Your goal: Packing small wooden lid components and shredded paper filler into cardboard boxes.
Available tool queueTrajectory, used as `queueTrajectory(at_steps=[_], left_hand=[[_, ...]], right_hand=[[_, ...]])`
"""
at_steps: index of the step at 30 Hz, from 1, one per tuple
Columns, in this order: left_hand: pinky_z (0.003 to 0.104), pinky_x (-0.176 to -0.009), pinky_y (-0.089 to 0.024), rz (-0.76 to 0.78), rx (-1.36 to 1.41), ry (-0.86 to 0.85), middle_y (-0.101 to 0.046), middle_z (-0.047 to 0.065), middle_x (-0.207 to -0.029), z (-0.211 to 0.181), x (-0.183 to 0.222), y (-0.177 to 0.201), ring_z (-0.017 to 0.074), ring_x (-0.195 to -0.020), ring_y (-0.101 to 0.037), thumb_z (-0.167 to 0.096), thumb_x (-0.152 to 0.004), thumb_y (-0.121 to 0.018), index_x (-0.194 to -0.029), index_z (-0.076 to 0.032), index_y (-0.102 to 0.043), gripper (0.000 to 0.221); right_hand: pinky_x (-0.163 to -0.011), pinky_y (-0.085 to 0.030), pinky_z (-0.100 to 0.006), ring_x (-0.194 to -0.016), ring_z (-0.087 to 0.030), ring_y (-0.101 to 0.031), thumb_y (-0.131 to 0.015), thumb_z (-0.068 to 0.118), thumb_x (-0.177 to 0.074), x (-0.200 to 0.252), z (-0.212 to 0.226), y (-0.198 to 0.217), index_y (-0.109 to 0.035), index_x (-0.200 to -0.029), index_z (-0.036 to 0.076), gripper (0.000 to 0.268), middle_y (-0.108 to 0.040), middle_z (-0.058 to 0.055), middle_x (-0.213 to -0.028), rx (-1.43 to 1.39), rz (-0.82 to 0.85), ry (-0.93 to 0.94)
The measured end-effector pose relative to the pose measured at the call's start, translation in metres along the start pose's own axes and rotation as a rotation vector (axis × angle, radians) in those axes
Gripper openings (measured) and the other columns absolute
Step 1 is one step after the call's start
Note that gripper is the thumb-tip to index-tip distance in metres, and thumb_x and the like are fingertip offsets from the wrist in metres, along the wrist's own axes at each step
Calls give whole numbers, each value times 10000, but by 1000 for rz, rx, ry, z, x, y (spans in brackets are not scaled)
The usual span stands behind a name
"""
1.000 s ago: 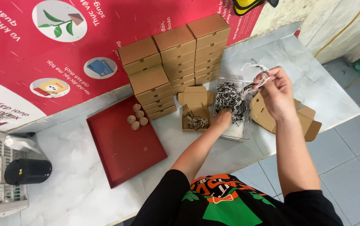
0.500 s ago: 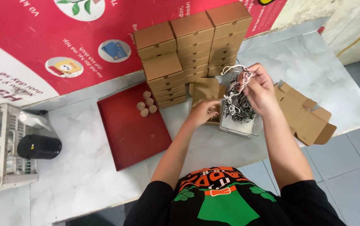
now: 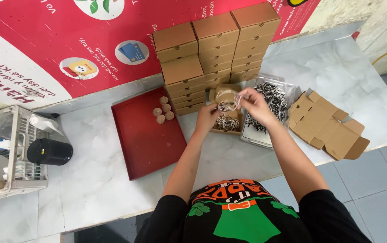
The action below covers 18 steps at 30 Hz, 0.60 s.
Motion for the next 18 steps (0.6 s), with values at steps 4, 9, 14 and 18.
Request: queueTrajectory(at_steps=[4, 9, 14, 18], left_hand=[[347, -638, -510, 41, -29, 85, -783, 118, -848, 43, 7, -11, 214, -660, -661, -85, -930, -713, -1107, -66, -779, 191], [420, -742, -552, 2, -633, -66, -742, 91, -1180, 13, 27, 0, 285, -909, -710, -16, -801, -707, -1209, -165, -738, 435], [438, -903, -538, 8, -770, -136, -663, 60, -1356, 23, 35, -18, 272, -1159, -645, -57, -848, -678, -1303, -145, -687, 464], [520, -1049, -382, 209, -654, -467, -550, 124, -1453, 35, 46, -53, 327, -1338, -488, -365, -982, -585, -1325, -59, -668, 467]], right_hand=[[-815, -602, -303, -876, -160, -713, -617, 13, -984, 18, -48, 3, -664, -1126, 44, 152, -724, -83, -1008, 282, 42, -117], [-905, -565, -415, -947, -350, -711, -717, 13, -857, 26, -17, -10, -733, -1249, 137, 411, -745, -168, -1089, 1088, 277, -44], [-873, -577, -429, -948, -351, -725, -697, 12, -836, 30, 10, 21, -748, -1122, 94, 303, -747, -176, -1117, 994, 9, 44], [-942, -567, -463, -993, -368, -725, -650, 206, -1006, 41, -75, 93, -762, -1106, 91, 189, -772, -184, -1072, 1243, 69, -305]])
Point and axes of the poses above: each hand's wrist, its own x-axis away from the middle knuckle, its own y-axis out of the back of the hand, z = x × y, the point moved 2 cm from there along -x, towards the middle knuckle
